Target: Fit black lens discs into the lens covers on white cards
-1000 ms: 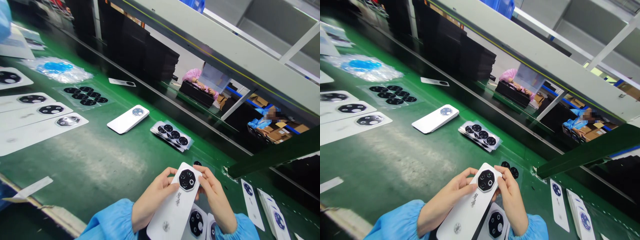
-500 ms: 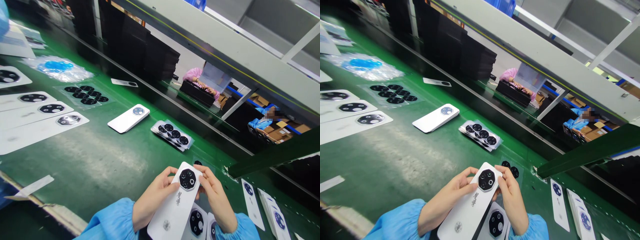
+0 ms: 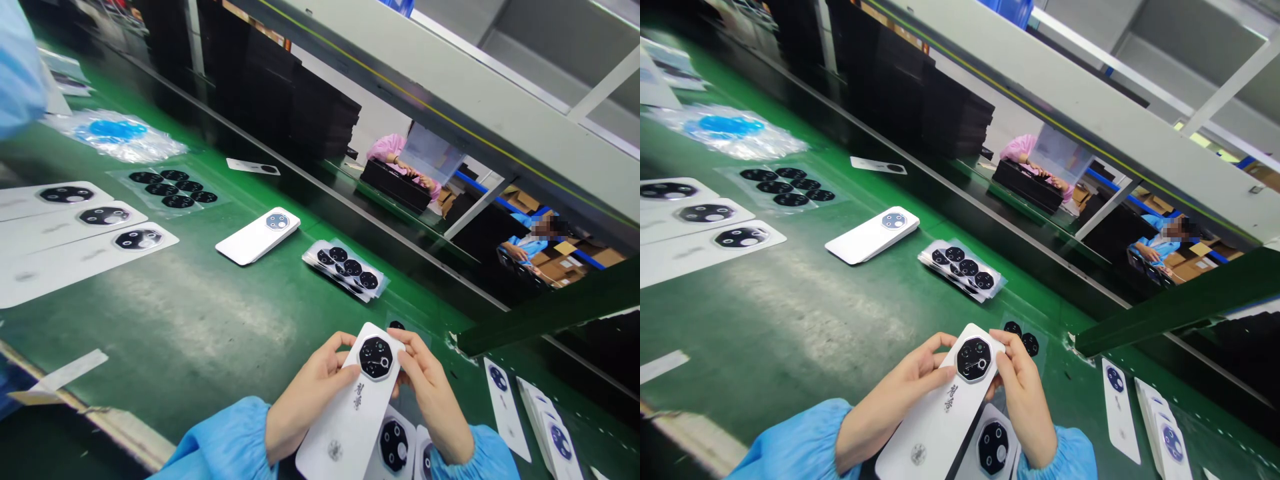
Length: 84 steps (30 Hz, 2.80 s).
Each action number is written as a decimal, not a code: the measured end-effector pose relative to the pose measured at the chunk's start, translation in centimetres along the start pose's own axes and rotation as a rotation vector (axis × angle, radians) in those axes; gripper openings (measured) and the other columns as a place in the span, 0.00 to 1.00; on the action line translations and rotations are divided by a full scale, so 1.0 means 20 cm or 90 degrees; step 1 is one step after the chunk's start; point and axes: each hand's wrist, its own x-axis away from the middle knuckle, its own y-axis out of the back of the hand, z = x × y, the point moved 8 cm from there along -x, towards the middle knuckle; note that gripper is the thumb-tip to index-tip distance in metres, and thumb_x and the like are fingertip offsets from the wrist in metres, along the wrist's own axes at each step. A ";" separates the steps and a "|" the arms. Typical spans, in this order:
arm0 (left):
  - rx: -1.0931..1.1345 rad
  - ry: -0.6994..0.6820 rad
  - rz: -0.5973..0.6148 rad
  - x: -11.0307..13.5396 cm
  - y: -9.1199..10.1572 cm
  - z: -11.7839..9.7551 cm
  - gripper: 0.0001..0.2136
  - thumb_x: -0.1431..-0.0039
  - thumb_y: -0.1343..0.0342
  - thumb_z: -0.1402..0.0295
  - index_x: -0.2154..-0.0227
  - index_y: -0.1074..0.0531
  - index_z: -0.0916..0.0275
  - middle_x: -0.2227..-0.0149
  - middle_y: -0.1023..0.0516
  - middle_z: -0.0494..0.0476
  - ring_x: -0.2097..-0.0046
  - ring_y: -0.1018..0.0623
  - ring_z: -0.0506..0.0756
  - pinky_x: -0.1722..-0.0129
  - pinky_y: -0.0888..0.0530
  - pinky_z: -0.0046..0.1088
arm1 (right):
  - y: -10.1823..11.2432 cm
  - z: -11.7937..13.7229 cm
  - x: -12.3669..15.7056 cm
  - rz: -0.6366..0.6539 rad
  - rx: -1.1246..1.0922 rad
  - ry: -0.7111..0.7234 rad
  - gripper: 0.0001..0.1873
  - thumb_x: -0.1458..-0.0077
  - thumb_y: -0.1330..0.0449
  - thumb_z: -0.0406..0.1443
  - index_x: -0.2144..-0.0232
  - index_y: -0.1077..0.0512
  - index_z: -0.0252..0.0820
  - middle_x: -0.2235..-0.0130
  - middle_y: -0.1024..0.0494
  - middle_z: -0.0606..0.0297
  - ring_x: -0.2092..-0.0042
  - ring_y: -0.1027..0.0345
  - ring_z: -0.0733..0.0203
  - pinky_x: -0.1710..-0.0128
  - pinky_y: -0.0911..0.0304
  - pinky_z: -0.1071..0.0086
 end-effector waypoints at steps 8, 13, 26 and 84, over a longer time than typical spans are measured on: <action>0.014 0.006 0.004 0.01 -0.01 0.00 0.15 0.48 0.41 0.63 0.62 0.39 0.61 0.68 0.21 0.58 0.71 0.23 0.54 0.72 0.30 0.27 | -0.01 0.01 0.01 -0.010 -0.003 -0.007 0.20 0.44 0.46 0.47 0.55 0.34 0.41 0.72 0.29 0.68 0.76 0.36 0.66 0.75 0.38 0.70; 0.020 0.009 0.001 0.00 0.00 0.00 0.15 0.48 0.41 0.63 0.62 0.39 0.61 0.68 0.21 0.57 0.72 0.23 0.53 0.73 0.30 0.26 | -0.01 0.01 0.00 -0.006 -0.001 -0.015 0.20 0.44 0.46 0.48 0.55 0.35 0.41 0.71 0.30 0.69 0.76 0.36 0.66 0.75 0.39 0.70; 0.024 0.016 -0.012 -0.01 0.01 0.00 0.14 0.49 0.41 0.65 0.62 0.39 0.61 0.69 0.21 0.57 0.73 0.24 0.52 0.74 0.30 0.25 | -0.01 0.01 -0.01 -0.009 -0.021 -0.018 0.20 0.46 0.44 0.48 0.57 0.33 0.41 0.73 0.30 0.69 0.77 0.36 0.66 0.76 0.39 0.71; -0.006 -0.001 -0.027 -0.02 0.04 0.02 0.15 0.51 0.40 0.62 0.64 0.38 0.61 0.72 0.22 0.53 0.75 0.24 0.51 0.77 0.31 0.22 | -0.01 0.02 -0.01 -0.002 0.007 -0.010 0.21 0.44 0.45 0.49 0.56 0.34 0.41 0.74 0.30 0.70 0.77 0.37 0.66 0.75 0.39 0.70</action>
